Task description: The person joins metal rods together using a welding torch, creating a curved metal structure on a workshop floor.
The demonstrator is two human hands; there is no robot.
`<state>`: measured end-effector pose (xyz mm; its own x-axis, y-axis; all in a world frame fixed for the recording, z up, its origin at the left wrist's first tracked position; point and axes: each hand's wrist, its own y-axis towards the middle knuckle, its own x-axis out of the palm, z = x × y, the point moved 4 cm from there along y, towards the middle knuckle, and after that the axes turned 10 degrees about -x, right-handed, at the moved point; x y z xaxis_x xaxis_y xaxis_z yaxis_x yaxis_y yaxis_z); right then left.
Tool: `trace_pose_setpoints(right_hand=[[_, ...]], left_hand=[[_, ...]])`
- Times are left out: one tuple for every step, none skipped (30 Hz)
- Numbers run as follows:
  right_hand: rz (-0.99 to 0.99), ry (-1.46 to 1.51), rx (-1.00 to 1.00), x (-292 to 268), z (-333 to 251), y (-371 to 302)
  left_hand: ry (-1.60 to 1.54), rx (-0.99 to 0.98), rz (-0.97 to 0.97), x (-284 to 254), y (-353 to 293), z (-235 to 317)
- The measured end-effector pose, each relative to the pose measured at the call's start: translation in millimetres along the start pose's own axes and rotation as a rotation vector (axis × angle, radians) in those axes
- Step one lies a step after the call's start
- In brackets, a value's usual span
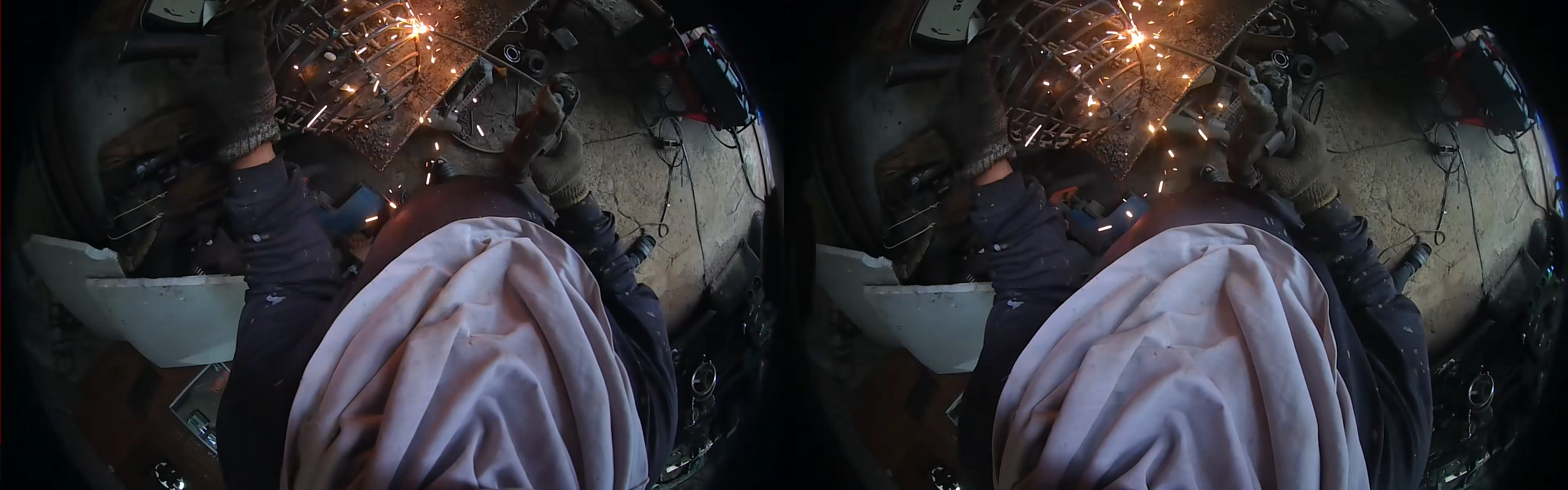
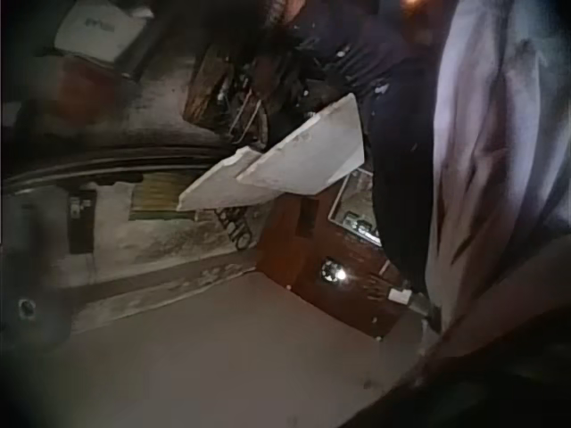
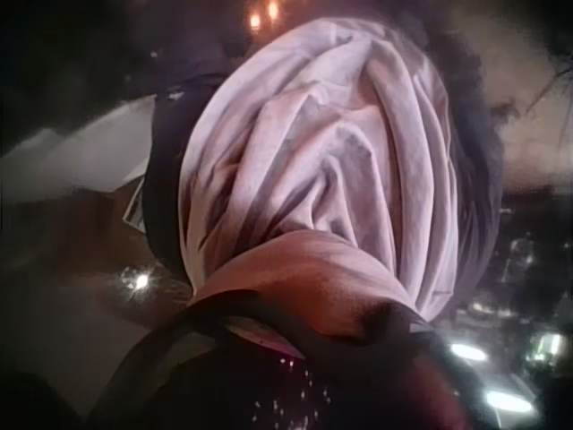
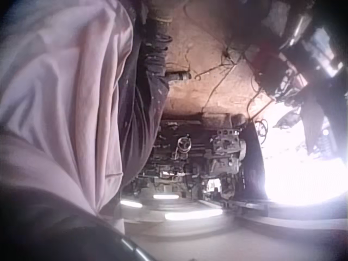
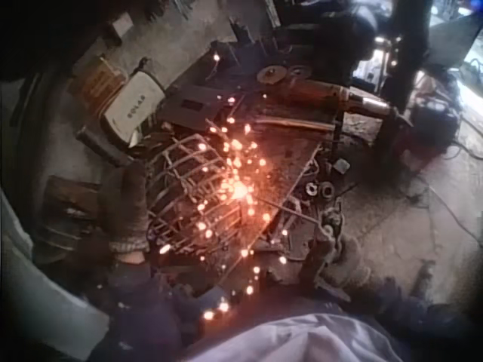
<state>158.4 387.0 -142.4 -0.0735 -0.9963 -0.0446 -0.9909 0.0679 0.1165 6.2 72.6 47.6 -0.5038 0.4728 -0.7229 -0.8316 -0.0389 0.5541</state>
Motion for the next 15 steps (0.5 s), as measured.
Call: trace_pose_setpoints(right_hand=[[-0.005, 0.005, 0.012, 0, 1, -1], [-0.010, 0.010, 0.025, -1, 3, -1], [-0.002, 0.004, 0.028, -2, 4, -2], [-0.014, 0.014, 0.022, -1, 3, -2], [-0.026, 0.023, 0.017, 0, 2, -2], [-0.032, 0.027, 0.016, 0, 3, -2], [-0.038, 0.022, 0.013, 0, 6, -2], [-0.040, 0.013, 0.011, 1, 6, -1], [-0.043, 0.014, 0.009, 2, 4, 0], [-0.029, 0.012, 0.002, 3, 1, 0], [-0.016, 0.011, -0.004, 3, -1, 1], [-0.009, 0.006, -0.001, 2, 0, 0], [-0.026, -0.034, -0.011, 1, 0, 0], [-0.042, -0.076, -0.021, 1, 0, 0], [-0.056, -0.119, -0.029, 0, 0, 0]], left_hand=[[-0.086, -0.074, -0.034, 5, 0, -3], [-0.172, -0.149, -0.070, 10, 1, -5], [-0.179, -0.146, -0.075, 14, 0, -2], [-0.190, -0.179, -0.066, 8, -2, 3], [-0.202, -0.212, -0.056, 3, -3, 5], [-0.197, -0.214, -0.052, 1, -3, 4], [-0.179, -0.211, -0.042, -2, -2, 1], [-0.167, -0.207, -0.034, -4, -2, -1], [-0.166, -0.207, -0.031, -4, -2, 0], [-0.223, -0.208, -0.022, 0, -3, 0], [-0.279, -0.208, -0.013, 4, -4, 0], [-0.286, -0.207, -0.018, 8, -4, -1], [-0.272, -0.192, -0.013, 9, -4, -2], [-0.260, -0.177, -0.008, 11, -4, -2], [-0.250, -0.161, -0.005, 13, -3, -3]])
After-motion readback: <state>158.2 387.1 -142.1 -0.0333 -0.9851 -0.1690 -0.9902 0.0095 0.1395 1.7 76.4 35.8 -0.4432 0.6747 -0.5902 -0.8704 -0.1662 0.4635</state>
